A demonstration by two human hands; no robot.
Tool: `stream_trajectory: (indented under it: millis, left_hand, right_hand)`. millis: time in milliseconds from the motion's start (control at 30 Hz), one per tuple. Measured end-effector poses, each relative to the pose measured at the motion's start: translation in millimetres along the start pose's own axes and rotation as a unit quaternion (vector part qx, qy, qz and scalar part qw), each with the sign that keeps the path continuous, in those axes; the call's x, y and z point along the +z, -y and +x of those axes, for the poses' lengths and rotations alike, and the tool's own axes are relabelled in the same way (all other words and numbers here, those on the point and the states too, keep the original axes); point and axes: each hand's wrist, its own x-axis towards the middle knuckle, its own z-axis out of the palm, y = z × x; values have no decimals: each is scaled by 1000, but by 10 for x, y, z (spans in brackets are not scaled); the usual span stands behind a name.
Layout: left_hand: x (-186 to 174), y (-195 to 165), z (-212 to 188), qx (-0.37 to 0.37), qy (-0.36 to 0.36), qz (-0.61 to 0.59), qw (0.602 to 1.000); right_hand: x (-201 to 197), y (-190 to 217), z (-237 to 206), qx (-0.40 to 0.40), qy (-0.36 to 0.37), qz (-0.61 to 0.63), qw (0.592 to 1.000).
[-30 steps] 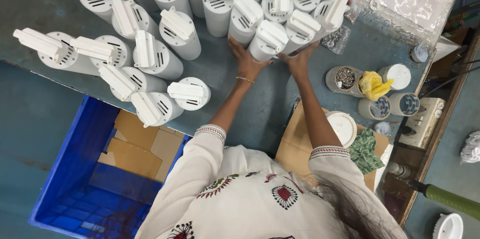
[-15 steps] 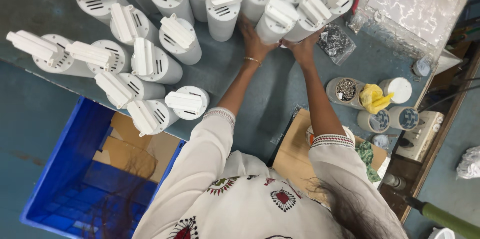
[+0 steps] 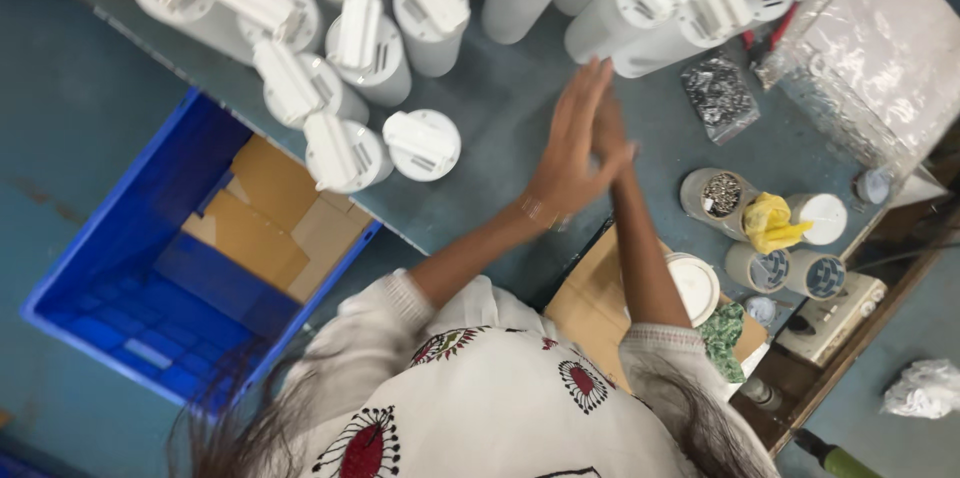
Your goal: The person unwraps a plastic bag, presses a cardboard sheet flat on the workbench, wipes the surface with a green cloth, and arranges white cylindrical lamp housings on the bench. They then handle a lidded container and hold a round white lamp base plate on the cardboard.
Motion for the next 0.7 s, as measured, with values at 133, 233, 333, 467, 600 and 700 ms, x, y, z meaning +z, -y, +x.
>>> stream_trajectory:
  millis: [133,233,333,467,600,700]
  left_hand:
    - [-1539,-227,-706,-12,-133,115,984]
    - [-2640,292,-769,-52,-402,217,888]
    - [-3218,1016,-701,-86,-416,55,903]
    - [-3228,1732,-719,-184,-312,-132,923]
    - [-3105,2022,-466,-81,-284,-274,915]
    - [-3183,2077,-295,-113,-265,-353,890]
  right_hand:
    - [835,695,-563,212,144,185,949]
    - [1263,1134,-803,232,181,160,942]
    - [1673,1446,-917,207,123,152,959]
    - [2096,1724,-1004,144,42,134,980]
    - [2118,1879,-1000,154,27,166,974]
    - [2024,1997,-1002,162,27,181,970]
